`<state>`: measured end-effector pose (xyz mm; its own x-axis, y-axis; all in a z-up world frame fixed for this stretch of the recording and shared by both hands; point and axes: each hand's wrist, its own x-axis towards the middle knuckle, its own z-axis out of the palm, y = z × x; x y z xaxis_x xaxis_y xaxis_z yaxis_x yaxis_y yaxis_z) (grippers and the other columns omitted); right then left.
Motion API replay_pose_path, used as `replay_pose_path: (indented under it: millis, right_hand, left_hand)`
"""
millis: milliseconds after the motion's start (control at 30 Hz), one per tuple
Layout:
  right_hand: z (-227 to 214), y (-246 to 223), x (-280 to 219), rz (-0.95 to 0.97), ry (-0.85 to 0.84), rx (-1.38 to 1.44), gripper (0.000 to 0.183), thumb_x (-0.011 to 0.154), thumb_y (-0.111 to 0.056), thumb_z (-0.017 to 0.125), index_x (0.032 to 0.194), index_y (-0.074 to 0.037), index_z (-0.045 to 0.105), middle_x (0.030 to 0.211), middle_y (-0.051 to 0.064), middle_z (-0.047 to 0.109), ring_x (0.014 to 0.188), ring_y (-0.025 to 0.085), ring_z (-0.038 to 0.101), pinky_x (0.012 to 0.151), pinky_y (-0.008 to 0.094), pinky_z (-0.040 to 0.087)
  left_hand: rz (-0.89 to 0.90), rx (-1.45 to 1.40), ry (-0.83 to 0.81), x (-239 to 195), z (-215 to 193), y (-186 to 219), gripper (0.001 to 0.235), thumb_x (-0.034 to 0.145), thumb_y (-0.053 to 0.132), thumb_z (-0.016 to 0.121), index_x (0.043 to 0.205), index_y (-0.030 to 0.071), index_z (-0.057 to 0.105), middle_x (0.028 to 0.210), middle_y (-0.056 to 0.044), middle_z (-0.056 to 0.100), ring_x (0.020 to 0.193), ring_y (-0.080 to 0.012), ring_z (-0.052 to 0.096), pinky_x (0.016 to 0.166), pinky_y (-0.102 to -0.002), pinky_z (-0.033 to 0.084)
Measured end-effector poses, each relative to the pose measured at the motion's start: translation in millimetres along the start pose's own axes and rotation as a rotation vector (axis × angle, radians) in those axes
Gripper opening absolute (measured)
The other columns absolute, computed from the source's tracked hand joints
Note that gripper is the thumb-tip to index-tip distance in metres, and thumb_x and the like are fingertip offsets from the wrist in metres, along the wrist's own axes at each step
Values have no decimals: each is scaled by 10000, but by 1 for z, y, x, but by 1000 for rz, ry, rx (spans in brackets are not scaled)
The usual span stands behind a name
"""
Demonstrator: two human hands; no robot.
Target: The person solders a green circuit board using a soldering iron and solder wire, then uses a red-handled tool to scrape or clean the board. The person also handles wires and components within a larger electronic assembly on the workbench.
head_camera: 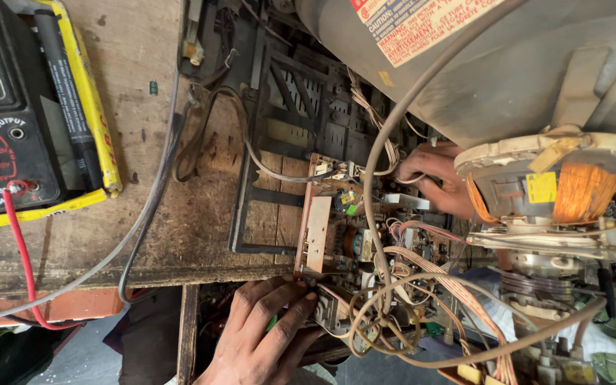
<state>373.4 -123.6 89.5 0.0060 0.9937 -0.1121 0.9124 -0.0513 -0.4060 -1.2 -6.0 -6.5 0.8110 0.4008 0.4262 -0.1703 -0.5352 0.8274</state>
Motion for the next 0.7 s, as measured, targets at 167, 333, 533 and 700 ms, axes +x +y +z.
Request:
replay_pose_path:
  millis: [167, 333, 533, 700]
  right_hand:
    - [-7, -4, 11, 28, -85, -76, 252, 740, 71, 590, 949, -67, 621, 882, 77, 694, 857, 276, 694, 768, 423, 547]
    - [-3, 2, 10, 44, -95, -94, 314, 712, 95, 532, 975, -53, 621, 908, 108, 689, 871, 304, 686, 766, 419, 550]
    - [12, 38, -11, 106, -201, -87, 236, 789, 34, 597, 1011, -29, 644, 996, 145, 687, 923, 316, 683, 801, 421, 553]
    - [27, 30, -53, 302, -163, -139, 171, 860, -24, 668, 1031, -10, 663, 1075, 169, 695, 978, 319, 693, 843, 415, 564]
  left_hand:
    - [56, 13, 3, 4, -6, 2, 541, 785, 206, 879, 1257, 46, 669, 1265, -138, 646, 1237, -350, 594, 998, -496, 477]
    - [78, 39, 24, 6, -8, 7, 567, 788, 168, 880, 1284, 30, 641, 1294, -150, 619, 1240, -361, 574, 1020, -486, 483]
    - [114, 98, 77, 2, -1, 12, 687, 785, 143, 910, 1359, 34, 550, 1341, -163, 565, 1263, -384, 558, 1031, -478, 486]
    - [133, 201, 89, -2, 5, 16, 816, 743, 192, 950, 1404, 37, 497, 1393, -210, 498, 1282, -412, 527, 1049, -489, 490]
